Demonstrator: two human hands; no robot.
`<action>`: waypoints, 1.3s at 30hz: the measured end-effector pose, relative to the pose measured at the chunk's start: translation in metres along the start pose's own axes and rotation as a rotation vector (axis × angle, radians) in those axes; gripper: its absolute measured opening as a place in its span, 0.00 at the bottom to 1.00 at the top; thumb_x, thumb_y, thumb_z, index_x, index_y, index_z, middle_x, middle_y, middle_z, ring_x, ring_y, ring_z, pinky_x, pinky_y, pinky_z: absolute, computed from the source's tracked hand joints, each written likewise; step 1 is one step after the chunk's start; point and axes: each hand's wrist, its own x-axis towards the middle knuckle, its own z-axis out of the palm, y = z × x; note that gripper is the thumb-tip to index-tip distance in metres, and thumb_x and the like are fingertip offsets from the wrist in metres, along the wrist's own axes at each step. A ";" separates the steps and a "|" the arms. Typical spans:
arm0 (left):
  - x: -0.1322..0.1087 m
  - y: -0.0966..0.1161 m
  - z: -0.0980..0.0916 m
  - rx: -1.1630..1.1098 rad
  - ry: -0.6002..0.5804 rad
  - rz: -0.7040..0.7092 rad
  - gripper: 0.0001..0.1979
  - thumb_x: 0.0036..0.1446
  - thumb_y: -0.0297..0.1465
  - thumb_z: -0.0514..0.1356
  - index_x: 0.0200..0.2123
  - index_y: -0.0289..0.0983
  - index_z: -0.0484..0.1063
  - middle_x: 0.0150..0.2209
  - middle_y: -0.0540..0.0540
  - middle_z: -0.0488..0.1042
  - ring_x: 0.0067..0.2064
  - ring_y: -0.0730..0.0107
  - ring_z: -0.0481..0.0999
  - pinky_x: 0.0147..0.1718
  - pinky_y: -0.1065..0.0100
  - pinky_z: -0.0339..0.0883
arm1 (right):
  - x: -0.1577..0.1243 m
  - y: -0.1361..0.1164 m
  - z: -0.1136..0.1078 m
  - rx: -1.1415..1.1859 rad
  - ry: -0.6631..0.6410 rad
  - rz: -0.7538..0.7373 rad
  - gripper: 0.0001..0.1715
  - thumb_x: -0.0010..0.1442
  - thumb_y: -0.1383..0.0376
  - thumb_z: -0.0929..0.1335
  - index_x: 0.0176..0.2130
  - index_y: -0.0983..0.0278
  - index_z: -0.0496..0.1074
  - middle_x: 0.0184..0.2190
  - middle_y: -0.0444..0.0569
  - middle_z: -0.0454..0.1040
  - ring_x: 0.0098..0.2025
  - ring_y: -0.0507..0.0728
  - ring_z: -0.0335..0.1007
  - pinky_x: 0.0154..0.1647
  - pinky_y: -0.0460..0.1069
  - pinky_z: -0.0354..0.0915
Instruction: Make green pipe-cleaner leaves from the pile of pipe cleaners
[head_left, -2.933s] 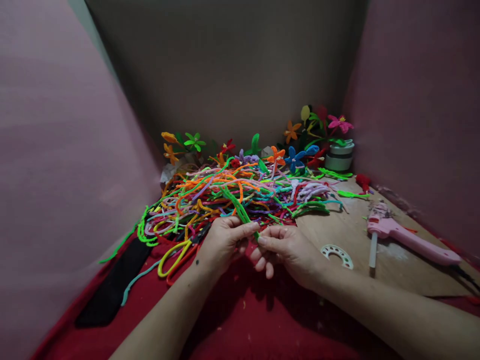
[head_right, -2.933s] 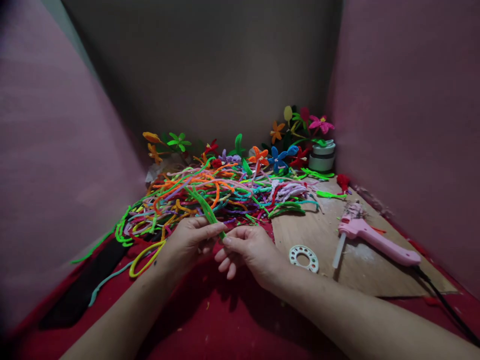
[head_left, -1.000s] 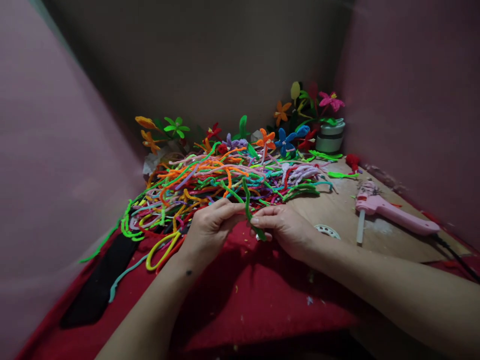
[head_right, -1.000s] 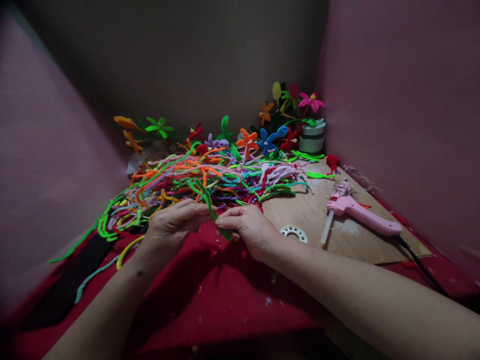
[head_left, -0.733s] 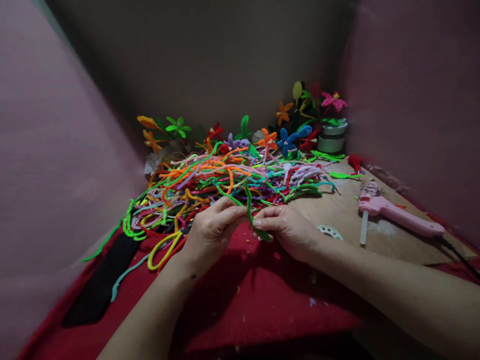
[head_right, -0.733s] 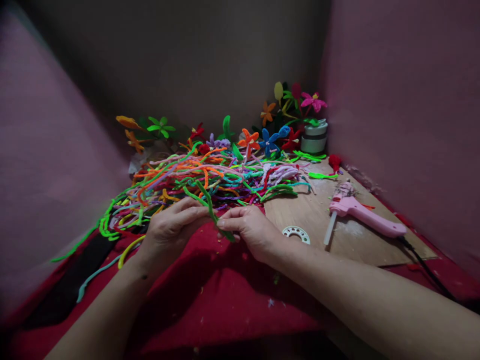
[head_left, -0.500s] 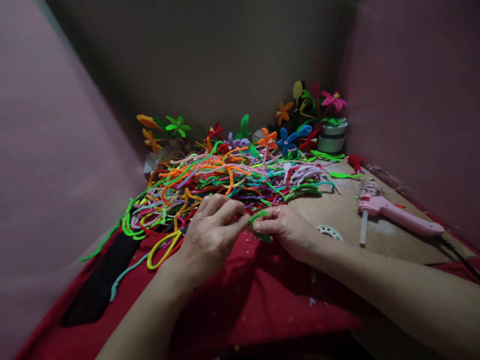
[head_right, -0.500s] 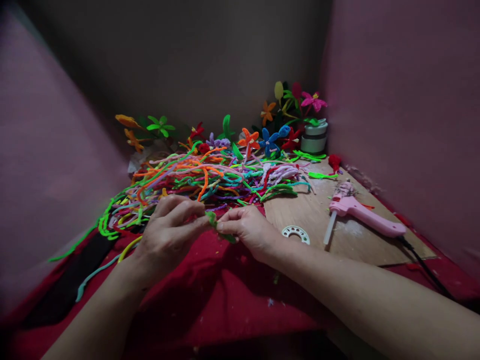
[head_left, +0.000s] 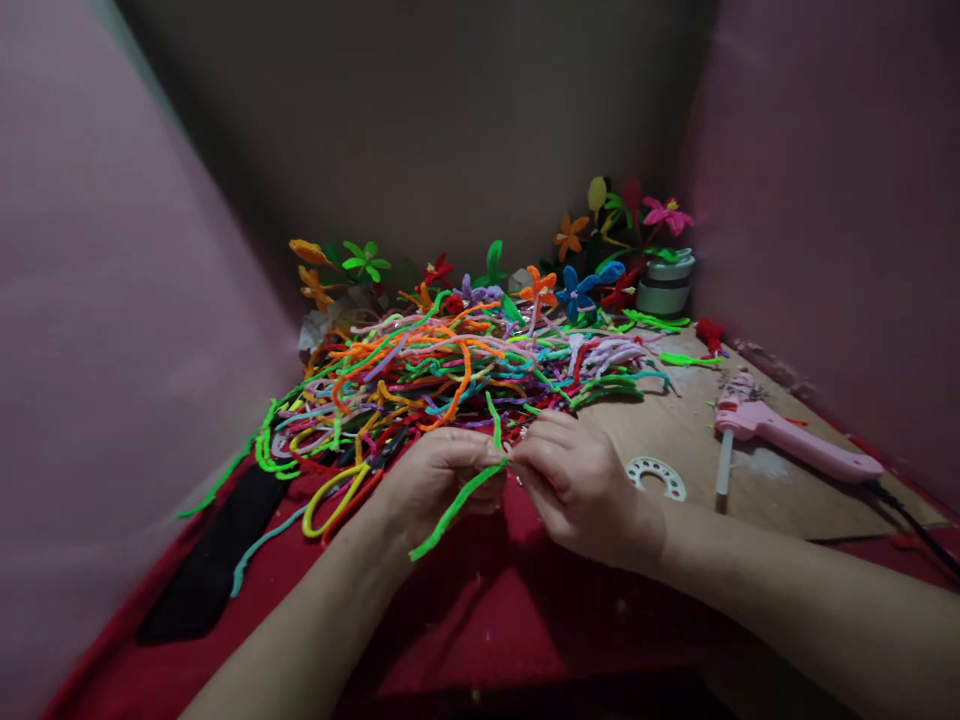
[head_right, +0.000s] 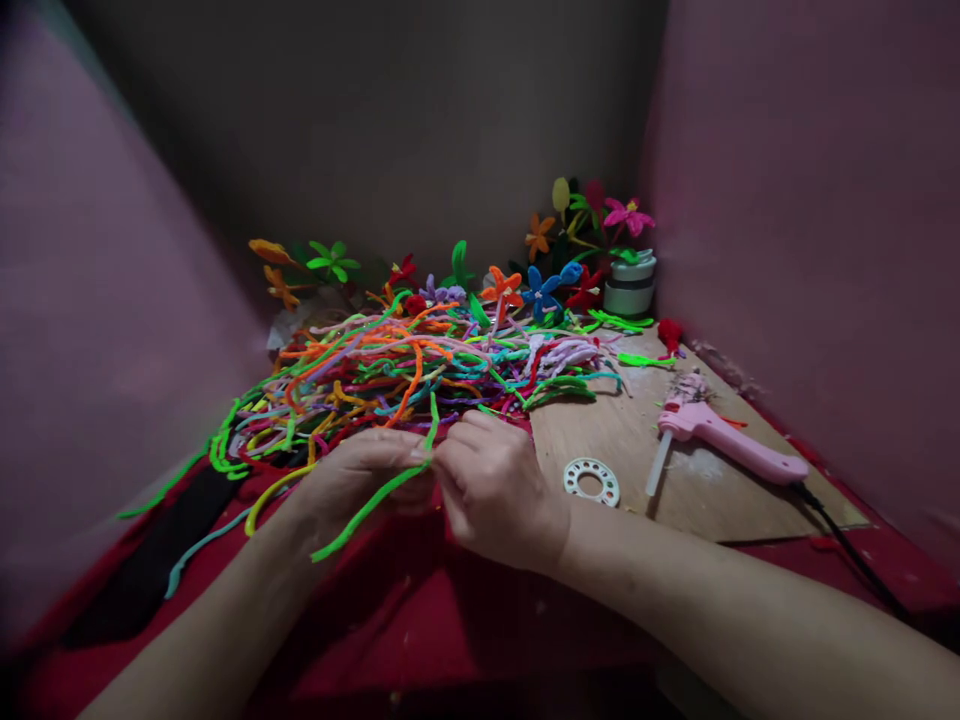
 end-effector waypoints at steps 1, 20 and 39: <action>0.000 -0.001 0.001 -0.110 -0.047 -0.038 0.11 0.42 0.31 0.57 0.17 0.36 0.56 0.16 0.55 0.51 0.18 0.79 0.51 0.19 0.72 0.49 | -0.001 -0.001 -0.001 -0.068 0.034 -0.071 0.12 0.55 0.73 0.60 0.25 0.67 0.69 0.21 0.50 0.67 0.27 0.54 0.58 0.30 0.50 0.57; -0.014 0.007 0.006 0.613 0.214 0.545 0.10 0.55 0.33 0.55 0.24 0.36 0.64 0.24 0.51 0.62 0.27 0.75 0.61 0.28 0.71 0.58 | 0.006 -0.008 -0.008 0.544 -0.009 0.451 0.07 0.53 0.69 0.65 0.24 0.65 0.68 0.21 0.43 0.66 0.26 0.50 0.60 0.29 0.46 0.58; -0.003 -0.013 0.004 1.259 0.499 0.926 0.07 0.57 0.24 0.51 0.36 0.36 0.67 0.31 0.46 0.69 0.34 0.70 0.68 0.35 0.69 0.62 | 0.007 0.001 0.004 0.625 -0.009 0.673 0.05 0.51 0.69 0.65 0.25 0.65 0.69 0.21 0.42 0.67 0.25 0.49 0.59 0.28 0.45 0.57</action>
